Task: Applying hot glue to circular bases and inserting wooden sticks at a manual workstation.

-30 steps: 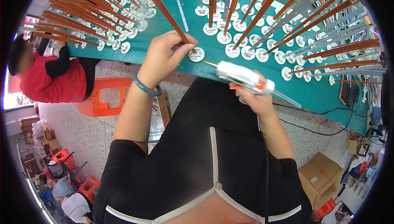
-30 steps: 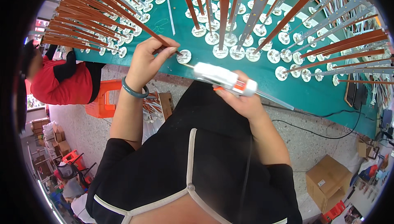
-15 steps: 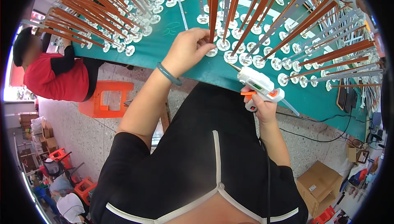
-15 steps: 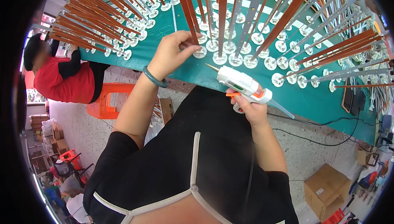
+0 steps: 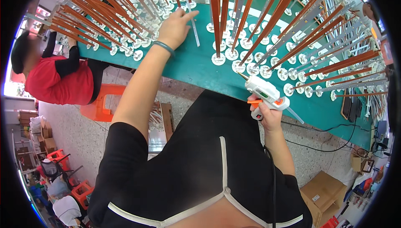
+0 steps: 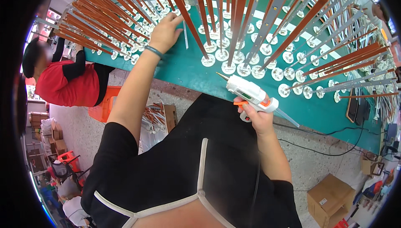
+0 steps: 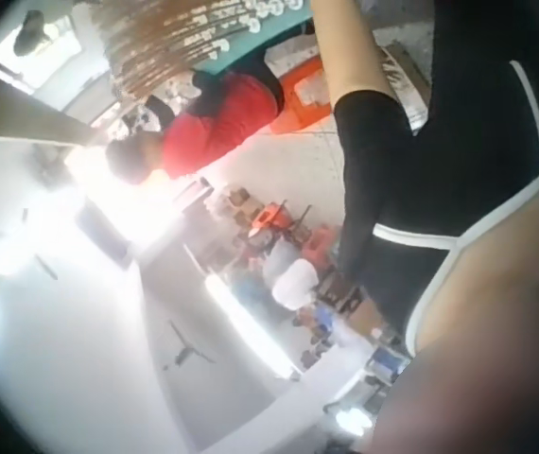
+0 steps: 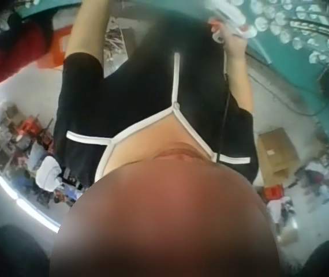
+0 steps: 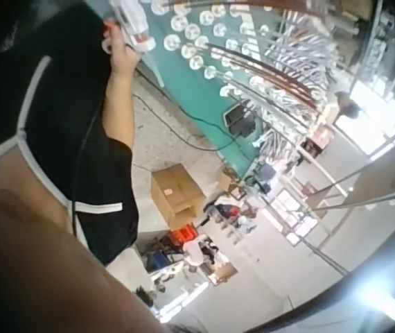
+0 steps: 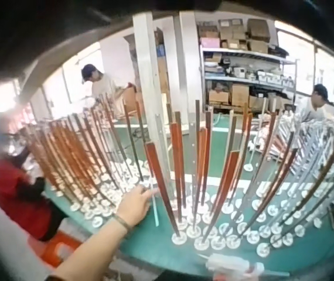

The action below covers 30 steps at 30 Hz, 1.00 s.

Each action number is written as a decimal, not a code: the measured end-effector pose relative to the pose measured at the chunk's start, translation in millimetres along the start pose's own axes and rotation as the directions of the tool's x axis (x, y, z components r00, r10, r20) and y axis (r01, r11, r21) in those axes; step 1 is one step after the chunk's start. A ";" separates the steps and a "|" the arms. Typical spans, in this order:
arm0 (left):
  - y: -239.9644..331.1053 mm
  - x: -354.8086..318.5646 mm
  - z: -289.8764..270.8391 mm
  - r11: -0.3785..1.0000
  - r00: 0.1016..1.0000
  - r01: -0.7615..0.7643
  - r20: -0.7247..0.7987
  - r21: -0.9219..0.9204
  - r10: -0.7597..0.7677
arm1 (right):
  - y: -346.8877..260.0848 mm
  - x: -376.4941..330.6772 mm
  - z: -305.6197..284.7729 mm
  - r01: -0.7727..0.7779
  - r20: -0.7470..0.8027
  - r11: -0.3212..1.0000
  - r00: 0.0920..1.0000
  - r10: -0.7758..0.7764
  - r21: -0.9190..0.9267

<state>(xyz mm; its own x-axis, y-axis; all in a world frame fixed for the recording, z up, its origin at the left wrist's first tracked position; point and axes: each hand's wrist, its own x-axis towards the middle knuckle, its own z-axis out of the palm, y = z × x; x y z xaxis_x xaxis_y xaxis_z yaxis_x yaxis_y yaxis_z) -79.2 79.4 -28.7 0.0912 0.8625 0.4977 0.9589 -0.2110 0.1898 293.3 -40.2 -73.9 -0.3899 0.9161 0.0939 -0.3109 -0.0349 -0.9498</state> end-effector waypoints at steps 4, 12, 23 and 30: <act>-18.0 16.9 8.9 1.000 0.996 -0.007 -0.086 0.016 0.009 | 0.4 -1.4 0.2 -0.002 -0.014 1.000 1.000 0.002 0.019; -20.1 67.9 -27.5 0.993 0.805 -0.094 -0.592 -0.078 0.030 | 1.8 -1.2 -0.4 -0.015 -0.006 1.000 1.000 0.015 0.007; 22.2 90.7 -81.4 0.991 0.845 0.015 -0.529 -0.130 -0.082 | -0.6 0.4 0.2 -0.010 -0.004 1.000 1.000 0.010 -0.011; 24.9 88.1 -78.5 0.994 0.872 0.041 -0.482 -0.102 -0.086 | 0.2 0.0 -0.2 -0.034 0.013 0.999 0.999 0.033 0.011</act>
<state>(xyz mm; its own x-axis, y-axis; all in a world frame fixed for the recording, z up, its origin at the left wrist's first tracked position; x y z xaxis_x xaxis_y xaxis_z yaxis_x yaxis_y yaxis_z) -68.4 114.0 86.3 -0.1324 0.5480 0.8259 0.9294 -0.2210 0.2956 293.4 -40.2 -74.2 -0.4116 0.9090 0.0661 -0.3069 -0.0699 -0.9492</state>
